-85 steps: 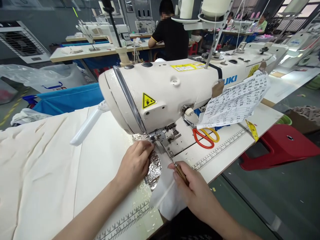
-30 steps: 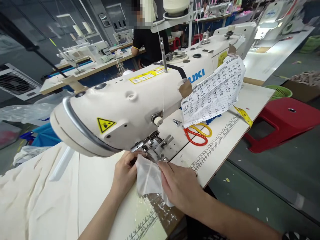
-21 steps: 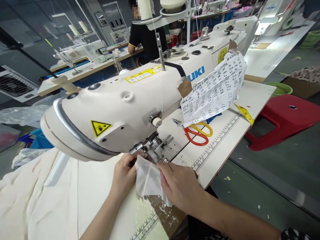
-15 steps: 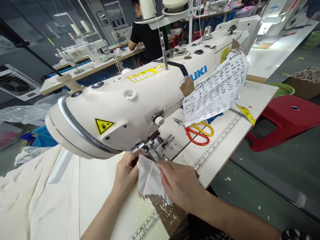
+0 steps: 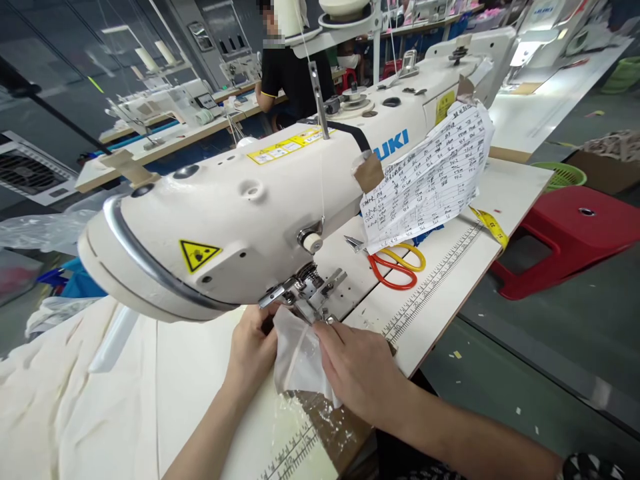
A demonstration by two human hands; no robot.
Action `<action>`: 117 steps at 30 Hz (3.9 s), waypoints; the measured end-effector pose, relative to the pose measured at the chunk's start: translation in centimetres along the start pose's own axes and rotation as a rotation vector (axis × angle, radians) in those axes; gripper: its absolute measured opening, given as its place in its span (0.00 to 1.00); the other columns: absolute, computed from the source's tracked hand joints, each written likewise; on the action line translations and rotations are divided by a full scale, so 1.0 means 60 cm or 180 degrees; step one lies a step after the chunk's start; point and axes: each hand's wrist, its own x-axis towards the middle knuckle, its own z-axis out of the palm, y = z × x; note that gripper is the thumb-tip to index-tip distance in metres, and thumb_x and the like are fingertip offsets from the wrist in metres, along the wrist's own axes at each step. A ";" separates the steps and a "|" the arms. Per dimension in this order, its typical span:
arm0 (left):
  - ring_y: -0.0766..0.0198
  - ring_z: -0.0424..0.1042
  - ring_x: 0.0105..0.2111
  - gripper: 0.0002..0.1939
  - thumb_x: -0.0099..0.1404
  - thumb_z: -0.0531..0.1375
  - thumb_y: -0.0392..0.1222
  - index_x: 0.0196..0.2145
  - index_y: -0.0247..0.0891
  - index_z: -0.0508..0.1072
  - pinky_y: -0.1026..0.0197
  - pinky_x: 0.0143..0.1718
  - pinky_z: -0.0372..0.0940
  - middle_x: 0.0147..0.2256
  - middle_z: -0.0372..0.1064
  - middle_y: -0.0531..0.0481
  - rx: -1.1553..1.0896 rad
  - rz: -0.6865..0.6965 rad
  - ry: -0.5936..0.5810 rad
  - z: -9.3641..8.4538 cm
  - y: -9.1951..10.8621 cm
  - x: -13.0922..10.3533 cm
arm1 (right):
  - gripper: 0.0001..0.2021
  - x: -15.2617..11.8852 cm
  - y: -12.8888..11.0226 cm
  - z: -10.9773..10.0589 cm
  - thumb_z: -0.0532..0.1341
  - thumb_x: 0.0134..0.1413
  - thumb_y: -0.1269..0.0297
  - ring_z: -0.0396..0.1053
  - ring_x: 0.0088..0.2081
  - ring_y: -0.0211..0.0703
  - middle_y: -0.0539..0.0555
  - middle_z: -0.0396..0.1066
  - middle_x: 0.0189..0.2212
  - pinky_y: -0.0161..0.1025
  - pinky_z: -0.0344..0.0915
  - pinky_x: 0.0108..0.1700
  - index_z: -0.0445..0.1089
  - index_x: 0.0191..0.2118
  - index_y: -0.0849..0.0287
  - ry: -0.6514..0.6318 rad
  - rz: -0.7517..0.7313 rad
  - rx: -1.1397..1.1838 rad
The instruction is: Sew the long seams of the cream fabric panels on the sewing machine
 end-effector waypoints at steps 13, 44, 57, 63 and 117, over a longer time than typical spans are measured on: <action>0.59 0.70 0.41 0.07 0.67 0.55 0.30 0.39 0.38 0.71 0.58 0.41 0.68 0.41 0.72 0.46 0.0598 0.1729 -0.0023 -0.015 0.004 0.001 | 0.17 0.000 -0.006 -0.002 0.55 0.64 0.73 0.76 0.33 0.51 0.59 0.76 0.38 0.42 0.67 0.28 0.63 0.57 0.65 -0.0097 0.0225 -0.0134; 0.44 0.59 0.60 0.24 0.71 0.45 0.37 0.59 0.22 0.63 0.40 0.60 0.62 0.57 0.62 0.30 0.1403 0.1368 -0.0313 0.015 0.056 -0.074 | 0.17 -0.118 0.014 -0.066 0.46 0.60 0.81 0.74 0.35 0.49 0.57 0.74 0.36 0.42 0.70 0.34 0.67 0.47 0.63 -0.0305 -0.0094 0.0315; 0.43 0.58 0.62 0.25 0.71 0.45 0.38 0.61 0.22 0.58 0.42 0.60 0.61 0.60 0.60 0.29 0.1908 0.1509 -0.0226 0.021 0.068 -0.090 | 0.14 -0.082 0.006 -0.064 0.50 0.60 0.81 0.74 0.37 0.51 0.57 0.73 0.36 0.44 0.71 0.37 0.68 0.46 0.63 -0.0562 0.0007 0.0157; 0.43 0.60 0.61 0.24 0.70 0.46 0.37 0.60 0.22 0.60 0.43 0.60 0.59 0.59 0.63 0.30 0.1970 0.1620 -0.0171 0.018 0.074 -0.089 | 0.14 -0.068 -0.002 -0.068 0.52 0.60 0.80 0.74 0.39 0.50 0.57 0.73 0.37 0.43 0.70 0.38 0.67 0.47 0.62 -0.0788 0.0048 0.0041; 0.46 0.64 0.57 0.23 0.72 0.46 0.41 0.54 0.24 0.71 0.43 0.61 0.55 0.55 0.68 0.34 0.2045 0.1370 -0.0149 0.018 0.085 -0.087 | 0.09 -0.085 0.053 -0.066 0.48 0.71 0.63 0.66 0.26 0.38 0.45 0.67 0.24 0.34 0.62 0.32 0.64 0.42 0.55 -0.0129 0.0498 0.1905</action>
